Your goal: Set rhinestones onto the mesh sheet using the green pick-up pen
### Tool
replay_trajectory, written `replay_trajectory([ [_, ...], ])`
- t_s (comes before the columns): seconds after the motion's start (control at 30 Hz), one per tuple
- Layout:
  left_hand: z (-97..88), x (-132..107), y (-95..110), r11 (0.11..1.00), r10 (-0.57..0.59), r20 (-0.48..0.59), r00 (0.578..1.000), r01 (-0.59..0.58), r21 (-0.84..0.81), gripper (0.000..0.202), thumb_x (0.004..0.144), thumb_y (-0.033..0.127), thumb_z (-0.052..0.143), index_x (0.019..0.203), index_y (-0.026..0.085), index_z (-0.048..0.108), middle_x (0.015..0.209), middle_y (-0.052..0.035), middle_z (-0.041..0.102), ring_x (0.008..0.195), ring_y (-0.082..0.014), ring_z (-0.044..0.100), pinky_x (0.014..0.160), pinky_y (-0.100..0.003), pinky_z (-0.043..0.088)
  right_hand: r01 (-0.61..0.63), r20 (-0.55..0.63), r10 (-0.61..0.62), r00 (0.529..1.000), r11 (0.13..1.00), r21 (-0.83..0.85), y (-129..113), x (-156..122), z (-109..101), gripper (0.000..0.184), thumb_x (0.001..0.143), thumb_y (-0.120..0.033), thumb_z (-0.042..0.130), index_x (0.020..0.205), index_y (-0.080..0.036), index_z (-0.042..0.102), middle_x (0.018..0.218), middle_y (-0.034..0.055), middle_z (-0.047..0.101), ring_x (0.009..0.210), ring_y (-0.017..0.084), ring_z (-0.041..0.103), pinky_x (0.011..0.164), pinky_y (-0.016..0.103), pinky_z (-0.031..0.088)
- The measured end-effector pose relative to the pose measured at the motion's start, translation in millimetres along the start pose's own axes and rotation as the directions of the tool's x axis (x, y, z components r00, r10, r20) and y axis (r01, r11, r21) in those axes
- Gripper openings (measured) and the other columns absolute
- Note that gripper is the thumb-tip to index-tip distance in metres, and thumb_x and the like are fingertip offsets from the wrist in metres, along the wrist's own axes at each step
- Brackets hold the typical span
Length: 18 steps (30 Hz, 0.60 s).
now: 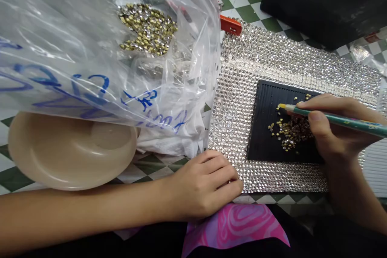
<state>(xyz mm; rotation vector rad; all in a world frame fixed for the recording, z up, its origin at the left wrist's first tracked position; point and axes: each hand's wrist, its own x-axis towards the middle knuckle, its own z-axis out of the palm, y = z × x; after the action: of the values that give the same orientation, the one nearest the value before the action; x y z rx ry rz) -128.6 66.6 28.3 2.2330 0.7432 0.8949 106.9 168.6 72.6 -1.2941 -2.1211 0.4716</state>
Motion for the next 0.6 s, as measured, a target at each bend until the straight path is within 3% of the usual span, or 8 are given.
replay_trajectory([
  [0.23, 1.2, -2.2, 0.2, 1.0, 0.008, -0.013, 1.0, -0.008, 0.01, 0.022, 0.089, 0.01, 0.041, 0.09, 0.009, 0.063, 0.079, -0.0048, 0.059, 0.075, -0.0153, 0.05, 0.072, -0.033, 0.04, -0.016, -0.09, 0.022, 0.996, 0.998, 0.069, -1.5, 0.5, 1.2, 0.024, 0.069, -0.008, 0.058, 0.083, -0.025, 0.067, 0.072, -0.0027, 0.065, 0.062, 0.012, 0.061, 0.051, 0.028, 0.043],
  [0.6, 0.4, -2.0, 0.9, 1.0, 0.011, -0.003, 1.0, -0.012, -0.003, 0.022, 0.089, 0.009, 0.041, 0.089, 0.009, 0.063, 0.078, -0.005, 0.059, 0.075, -0.0156, 0.05, 0.071, -0.033, 0.039, -0.021, -0.027, 0.021, 0.999, 1.0, -0.008, 2.5, -1.6, 0.7, 0.026, 0.068, -0.012, 0.061, 0.087, -0.029, 0.066, 0.077, -0.0039, 0.067, 0.066, 0.011, 0.061, 0.055, 0.027, 0.044],
])
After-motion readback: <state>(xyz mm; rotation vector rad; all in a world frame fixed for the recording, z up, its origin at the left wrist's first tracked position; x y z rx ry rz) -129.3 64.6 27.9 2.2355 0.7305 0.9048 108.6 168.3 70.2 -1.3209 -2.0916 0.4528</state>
